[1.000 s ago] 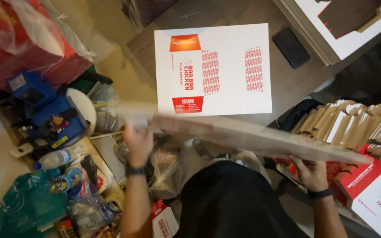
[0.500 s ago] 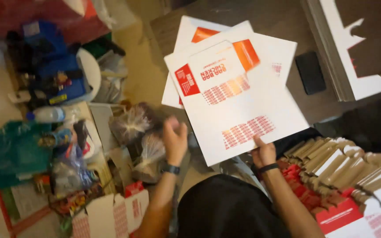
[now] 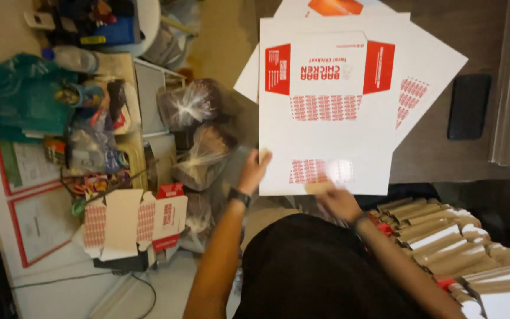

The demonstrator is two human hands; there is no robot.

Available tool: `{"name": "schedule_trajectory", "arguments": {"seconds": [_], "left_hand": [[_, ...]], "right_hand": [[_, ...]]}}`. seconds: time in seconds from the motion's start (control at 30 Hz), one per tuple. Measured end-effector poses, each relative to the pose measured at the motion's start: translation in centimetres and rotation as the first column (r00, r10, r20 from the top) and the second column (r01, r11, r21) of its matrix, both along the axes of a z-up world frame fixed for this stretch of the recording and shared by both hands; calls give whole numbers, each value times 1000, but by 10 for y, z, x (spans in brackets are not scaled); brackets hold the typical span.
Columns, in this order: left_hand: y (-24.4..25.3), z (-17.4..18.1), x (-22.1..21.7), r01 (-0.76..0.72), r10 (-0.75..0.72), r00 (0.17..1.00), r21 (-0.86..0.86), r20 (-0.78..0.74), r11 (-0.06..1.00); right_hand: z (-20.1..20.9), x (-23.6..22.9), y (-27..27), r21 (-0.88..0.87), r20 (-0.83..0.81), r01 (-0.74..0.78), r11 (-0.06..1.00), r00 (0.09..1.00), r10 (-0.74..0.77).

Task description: The person assembles flat-packed cardboard boxes by folding the flaps and inserting tabs into slots. They handle multiple white boxes with red branding, stacking the finished boxes on a table.

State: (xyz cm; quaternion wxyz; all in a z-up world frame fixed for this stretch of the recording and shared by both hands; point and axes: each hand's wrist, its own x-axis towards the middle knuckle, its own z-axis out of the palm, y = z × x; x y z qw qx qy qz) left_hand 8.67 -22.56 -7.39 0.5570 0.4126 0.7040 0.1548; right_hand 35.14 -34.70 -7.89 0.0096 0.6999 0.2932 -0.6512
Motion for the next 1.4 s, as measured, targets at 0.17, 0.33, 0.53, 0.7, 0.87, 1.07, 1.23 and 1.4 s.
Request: {"name": "schedule_trajectory", "arguments": {"seconds": [0.17, 0.33, 0.53, 0.7, 0.87, 1.07, 1.23, 1.4], "left_hand": [[37, -49, 1, 377, -428, 848, -213, -313, 901], [53, 19, 32, 374, -519, 697, -367, -495, 852], [24, -24, 51, 443, -390, 570, -128, -723, 887], [17, -52, 49, 386, -233, 561, 2, -794, 922], [3, -45, 80, 452, -142, 560, 158, -816, 878], [-12, 1, 19, -21, 1, 967, -80, -253, 997], [-103, -75, 2, -329, 328, 943, 2, -45, 944], [-84, -72, -36, -610, 624, 773, 138, -110, 780]], "right_hand": [[27, -57, 131, 207, 13, -152, 966, 988, 153], [30, -71, 170, 120, 151, -512, 851, 856, 494], [-40, -72, 172, 57, 170, -554, 830, 825, 539], [-43, -73, 176, 41, 277, -631, 775, 752, 598], [-102, -70, 160, 118, 415, -662, 740, 710, 569], [-27, -74, 174, 166, 255, -620, 767, 778, 574], [-2, -64, 165, 96, -54, -81, 992, 995, 86], [-20, -61, 151, 229, -41, -16, 973, 999, 26]]}}
